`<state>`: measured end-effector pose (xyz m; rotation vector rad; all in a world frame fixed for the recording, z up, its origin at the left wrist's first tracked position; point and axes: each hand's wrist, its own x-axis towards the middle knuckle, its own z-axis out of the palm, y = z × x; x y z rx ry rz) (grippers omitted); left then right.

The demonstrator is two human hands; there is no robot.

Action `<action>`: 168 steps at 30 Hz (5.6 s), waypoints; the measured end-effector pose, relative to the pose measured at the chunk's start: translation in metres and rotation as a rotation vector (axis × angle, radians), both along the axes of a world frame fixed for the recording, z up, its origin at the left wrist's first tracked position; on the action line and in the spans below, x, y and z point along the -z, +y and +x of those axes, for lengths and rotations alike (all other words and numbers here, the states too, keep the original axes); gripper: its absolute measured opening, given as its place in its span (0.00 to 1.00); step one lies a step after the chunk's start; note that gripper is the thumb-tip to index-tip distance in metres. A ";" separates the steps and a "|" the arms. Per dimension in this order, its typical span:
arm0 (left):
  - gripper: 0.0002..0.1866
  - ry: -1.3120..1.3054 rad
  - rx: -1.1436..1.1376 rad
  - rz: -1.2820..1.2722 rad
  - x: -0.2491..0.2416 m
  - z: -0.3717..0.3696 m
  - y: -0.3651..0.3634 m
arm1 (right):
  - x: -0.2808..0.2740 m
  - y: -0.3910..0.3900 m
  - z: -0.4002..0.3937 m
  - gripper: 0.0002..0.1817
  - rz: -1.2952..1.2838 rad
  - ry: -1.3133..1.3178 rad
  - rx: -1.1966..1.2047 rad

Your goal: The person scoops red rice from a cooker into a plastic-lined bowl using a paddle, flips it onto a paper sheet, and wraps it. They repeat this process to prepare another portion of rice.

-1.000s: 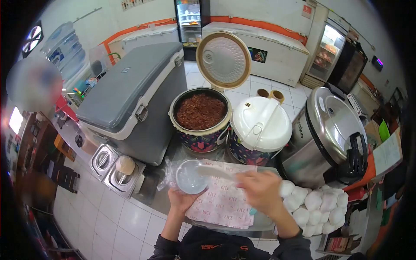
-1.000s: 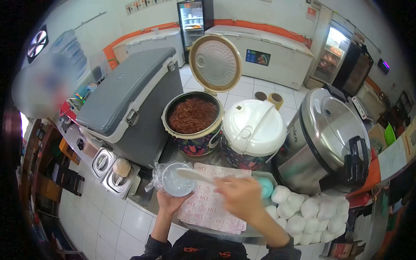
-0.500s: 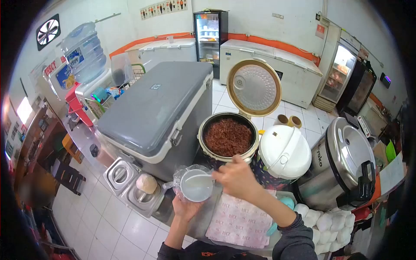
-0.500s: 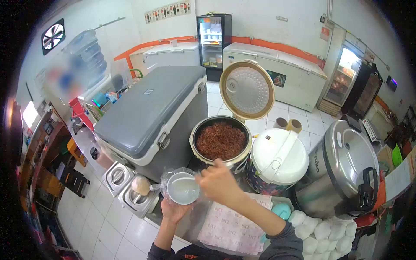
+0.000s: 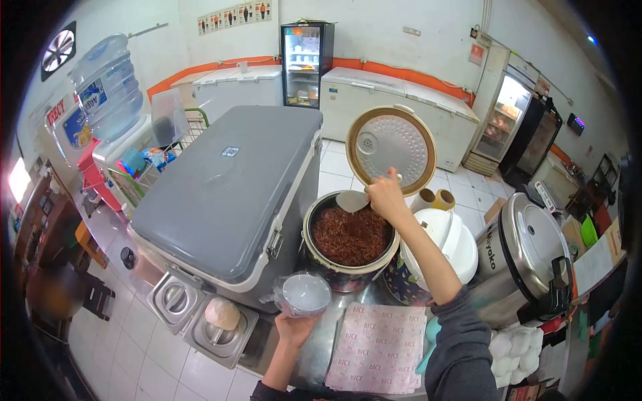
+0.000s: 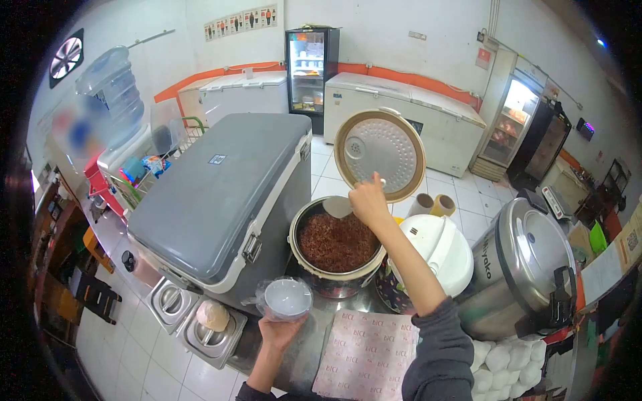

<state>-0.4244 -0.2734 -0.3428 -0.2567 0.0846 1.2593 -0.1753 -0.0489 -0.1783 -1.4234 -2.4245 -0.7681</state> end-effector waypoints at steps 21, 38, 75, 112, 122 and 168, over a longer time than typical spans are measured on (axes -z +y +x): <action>0.31 0.312 0.053 0.194 0.021 0.009 0.042 | 0.033 0.066 0.010 0.08 -0.552 0.054 -0.298; 0.31 0.266 0.025 0.169 0.022 0.005 0.048 | 0.069 0.042 0.013 0.10 -0.846 0.230 -0.109; 0.30 0.247 0.065 0.074 -0.134 0.091 0.148 | -0.070 -0.084 -0.036 0.07 0.379 -0.227 -0.074; 0.29 -0.051 0.103 0.230 -0.094 0.021 0.054 | 0.070 0.016 0.013 0.10 -0.883 0.242 -0.019; 0.27 0.141 0.112 0.247 -0.101 0.027 0.083 | 0.043 0.007 0.039 0.10 -0.913 0.459 0.129; 0.30 0.462 0.181 0.383 -0.120 0.058 0.135 | 0.002 -0.083 -0.024 0.27 -0.490 0.563 0.188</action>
